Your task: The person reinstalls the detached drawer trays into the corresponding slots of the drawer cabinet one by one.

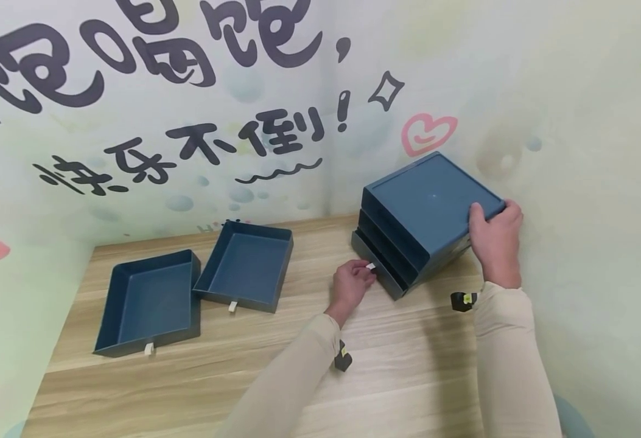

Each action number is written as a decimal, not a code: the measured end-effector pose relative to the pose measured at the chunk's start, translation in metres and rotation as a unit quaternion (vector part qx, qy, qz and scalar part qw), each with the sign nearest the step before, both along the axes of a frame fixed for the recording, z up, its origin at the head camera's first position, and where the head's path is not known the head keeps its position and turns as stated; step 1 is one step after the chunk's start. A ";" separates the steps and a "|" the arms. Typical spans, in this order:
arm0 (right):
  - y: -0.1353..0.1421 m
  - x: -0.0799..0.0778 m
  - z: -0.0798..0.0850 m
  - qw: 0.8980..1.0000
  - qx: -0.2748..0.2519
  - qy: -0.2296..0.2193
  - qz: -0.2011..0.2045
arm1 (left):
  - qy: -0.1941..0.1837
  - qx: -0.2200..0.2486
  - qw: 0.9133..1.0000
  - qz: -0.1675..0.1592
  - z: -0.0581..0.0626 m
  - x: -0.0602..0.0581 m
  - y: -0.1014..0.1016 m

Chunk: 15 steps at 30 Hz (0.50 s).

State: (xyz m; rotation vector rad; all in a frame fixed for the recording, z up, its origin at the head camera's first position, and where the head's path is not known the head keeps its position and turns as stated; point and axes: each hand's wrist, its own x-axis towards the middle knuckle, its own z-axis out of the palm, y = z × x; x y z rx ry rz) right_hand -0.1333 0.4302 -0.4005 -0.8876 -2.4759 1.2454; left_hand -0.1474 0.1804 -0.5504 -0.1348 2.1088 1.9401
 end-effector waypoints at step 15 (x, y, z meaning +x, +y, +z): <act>-0.001 0.000 -0.001 1.000 0.003 0.003 0.000 | -0.007 0.084 0.996 -0.025 0.001 -0.002 0.003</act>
